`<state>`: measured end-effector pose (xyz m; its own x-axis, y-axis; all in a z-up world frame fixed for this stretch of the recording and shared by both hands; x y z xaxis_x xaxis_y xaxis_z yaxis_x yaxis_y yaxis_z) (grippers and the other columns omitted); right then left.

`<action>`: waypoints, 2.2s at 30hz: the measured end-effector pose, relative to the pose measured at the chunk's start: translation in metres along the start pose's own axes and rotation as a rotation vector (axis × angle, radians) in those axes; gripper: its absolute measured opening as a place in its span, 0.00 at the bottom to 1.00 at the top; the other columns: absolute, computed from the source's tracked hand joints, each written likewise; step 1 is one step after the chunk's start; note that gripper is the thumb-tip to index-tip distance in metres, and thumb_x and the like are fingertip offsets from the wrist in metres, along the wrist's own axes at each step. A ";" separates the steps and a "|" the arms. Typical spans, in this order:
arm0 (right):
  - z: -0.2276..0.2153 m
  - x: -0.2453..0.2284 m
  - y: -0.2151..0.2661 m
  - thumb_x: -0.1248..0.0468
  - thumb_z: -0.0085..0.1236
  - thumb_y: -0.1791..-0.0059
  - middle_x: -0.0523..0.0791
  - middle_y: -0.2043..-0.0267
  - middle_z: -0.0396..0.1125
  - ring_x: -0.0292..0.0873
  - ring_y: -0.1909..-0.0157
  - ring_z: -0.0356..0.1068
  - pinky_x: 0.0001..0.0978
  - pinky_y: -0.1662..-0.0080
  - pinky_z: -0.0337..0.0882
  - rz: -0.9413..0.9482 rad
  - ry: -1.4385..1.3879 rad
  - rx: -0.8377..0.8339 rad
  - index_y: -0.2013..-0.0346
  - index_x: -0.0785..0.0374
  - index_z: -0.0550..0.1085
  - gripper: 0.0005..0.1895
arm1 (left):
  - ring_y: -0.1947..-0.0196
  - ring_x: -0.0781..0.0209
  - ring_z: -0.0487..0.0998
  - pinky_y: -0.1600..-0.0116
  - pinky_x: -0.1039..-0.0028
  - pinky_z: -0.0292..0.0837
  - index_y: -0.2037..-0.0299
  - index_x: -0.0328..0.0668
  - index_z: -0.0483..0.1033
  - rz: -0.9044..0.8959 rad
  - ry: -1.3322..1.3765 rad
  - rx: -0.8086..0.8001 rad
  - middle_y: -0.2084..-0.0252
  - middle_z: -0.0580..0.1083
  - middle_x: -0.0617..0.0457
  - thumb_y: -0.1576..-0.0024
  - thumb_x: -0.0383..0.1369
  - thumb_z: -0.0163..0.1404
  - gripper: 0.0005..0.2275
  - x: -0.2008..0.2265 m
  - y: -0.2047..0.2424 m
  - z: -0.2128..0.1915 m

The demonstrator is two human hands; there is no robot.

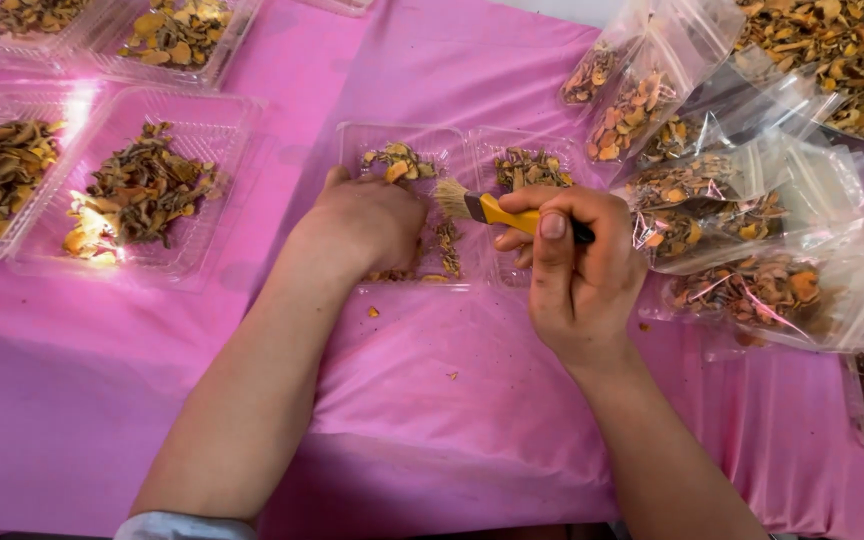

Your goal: Sorting and cleaning dried leaves in plastic containers using a small brush and hands.

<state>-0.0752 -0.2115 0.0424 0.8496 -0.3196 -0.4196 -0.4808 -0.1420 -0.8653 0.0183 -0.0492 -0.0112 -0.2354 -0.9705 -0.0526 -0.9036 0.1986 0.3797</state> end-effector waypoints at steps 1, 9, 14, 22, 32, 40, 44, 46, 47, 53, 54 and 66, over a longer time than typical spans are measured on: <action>0.000 -0.001 0.000 0.59 0.36 0.38 0.57 0.56 0.73 0.45 0.69 0.78 0.24 0.69 0.75 -0.002 0.021 0.000 0.55 0.69 0.60 0.13 | 0.46 0.54 0.77 0.36 0.56 0.58 0.55 0.50 0.79 0.008 0.019 0.010 0.52 0.79 0.57 0.43 0.32 0.44 0.11 0.000 -0.003 -0.001; -0.009 -0.004 -0.005 0.57 0.34 0.37 0.61 0.57 0.71 0.47 0.73 0.75 0.25 0.72 0.71 0.004 -0.024 0.050 0.55 0.67 0.56 0.14 | 0.70 0.57 0.70 0.64 0.64 0.70 0.77 0.38 0.71 0.213 0.224 0.226 0.75 0.68 0.51 0.52 0.25 0.42 0.05 -0.017 -0.030 -0.010; -0.005 -0.007 -0.005 0.54 0.34 0.36 0.62 0.57 0.70 0.52 0.75 0.74 0.26 0.75 0.70 0.019 -0.207 0.112 0.54 0.61 0.54 0.13 | 0.77 0.72 0.77 0.68 0.76 0.74 0.69 0.54 0.83 0.201 0.899 0.554 0.77 0.79 0.62 0.47 0.23 0.48 0.12 -0.043 -0.016 -0.032; -0.022 0.002 -0.009 0.55 0.32 0.34 0.65 0.48 0.67 0.59 0.62 0.77 0.34 0.70 0.77 -0.018 -0.291 0.179 0.49 0.57 0.53 0.09 | 0.74 0.66 0.79 0.65 0.81 0.80 0.61 0.32 0.83 0.480 1.657 0.550 0.69 0.82 0.48 0.44 0.22 0.58 0.04 -0.047 -0.016 -0.034; -0.021 0.009 -0.007 0.57 0.34 0.34 0.64 0.50 0.68 0.60 0.66 0.76 0.38 0.68 0.79 -0.026 -0.351 0.152 0.50 0.57 0.55 0.07 | 0.76 0.72 0.76 0.67 0.83 0.76 0.62 0.41 0.84 0.313 1.449 0.580 0.72 0.80 0.56 0.41 0.25 0.56 0.04 -0.041 -0.003 -0.033; -0.001 0.016 -0.004 0.58 0.37 0.37 0.59 0.57 0.71 0.47 0.71 0.76 0.26 0.73 0.73 0.055 -0.204 -0.014 0.53 0.63 0.58 0.10 | 0.63 0.67 0.84 0.53 0.75 0.82 0.59 0.46 0.85 0.290 1.029 1.088 0.62 0.84 0.58 0.44 0.27 0.55 0.07 -0.069 -0.039 -0.030; 0.001 0.010 -0.005 0.57 0.37 0.36 0.61 0.56 0.69 0.50 0.70 0.74 0.28 0.69 0.74 0.038 -0.183 -0.011 0.53 0.64 0.56 0.12 | 0.55 0.43 0.77 0.43 0.46 0.62 0.52 0.50 0.83 0.006 0.560 0.760 0.60 0.83 0.50 0.43 0.19 0.42 0.18 -0.053 -0.036 -0.023; 0.012 0.016 -0.003 0.51 0.36 0.38 0.55 0.50 0.72 0.47 0.59 0.78 0.28 0.64 0.75 0.111 0.026 -0.169 0.51 0.67 0.63 0.19 | 0.49 0.45 0.71 0.43 0.51 0.59 0.60 0.55 0.84 -0.050 0.450 0.688 0.60 0.81 0.56 0.41 0.26 0.46 0.12 -0.047 -0.028 -0.026; 0.012 0.014 -0.004 0.51 0.36 0.38 0.55 0.50 0.72 0.47 0.59 0.78 0.28 0.64 0.75 0.116 0.030 -0.163 0.51 0.67 0.63 0.19 | 0.49 0.45 0.71 0.43 0.51 0.59 0.60 0.55 0.84 -0.043 0.447 0.685 0.60 0.81 0.56 0.41 0.26 0.46 0.12 -0.050 -0.030 -0.027; 0.006 0.014 -0.001 0.54 0.40 0.39 0.56 0.60 0.73 0.45 0.73 0.75 0.26 0.71 0.76 0.214 -0.156 -0.096 0.56 0.65 0.62 0.15 | 0.43 0.29 0.66 0.40 0.43 0.69 0.51 0.42 0.77 -0.272 0.400 0.596 0.53 0.73 0.38 0.43 0.30 0.48 0.12 -0.094 -0.052 0.000; 0.003 0.011 -0.004 0.56 0.38 0.37 0.57 0.59 0.72 0.46 0.72 0.74 0.27 0.70 0.74 0.123 -0.184 -0.067 0.55 0.64 0.60 0.12 | 0.49 0.34 0.70 0.48 0.50 0.75 0.50 0.40 0.76 -0.282 0.370 0.617 0.55 0.72 0.40 0.44 0.31 0.50 0.13 -0.096 -0.058 0.002; 0.009 0.006 -0.002 0.59 0.35 0.37 0.58 0.54 0.71 0.49 0.67 0.76 0.28 0.67 0.76 0.085 -0.270 -0.095 0.52 0.63 0.58 0.09 | 0.54 0.39 0.75 0.50 0.55 0.76 0.41 0.36 0.72 -0.103 0.603 0.560 0.50 0.69 0.38 0.50 0.18 0.45 0.23 -0.078 -0.049 -0.003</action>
<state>-0.0670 -0.2048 0.0395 0.8264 -0.0748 -0.5581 -0.5598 -0.2170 -0.7997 0.0818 0.0165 -0.0232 -0.0531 -0.8630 0.5024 -0.9921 -0.0116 -0.1248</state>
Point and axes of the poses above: each hand's wrist, its own y-axis away from the middle knuckle, its own z-axis out of the palm, x = y × z, the point moved 6 cm from there along -y, towards the middle knuckle
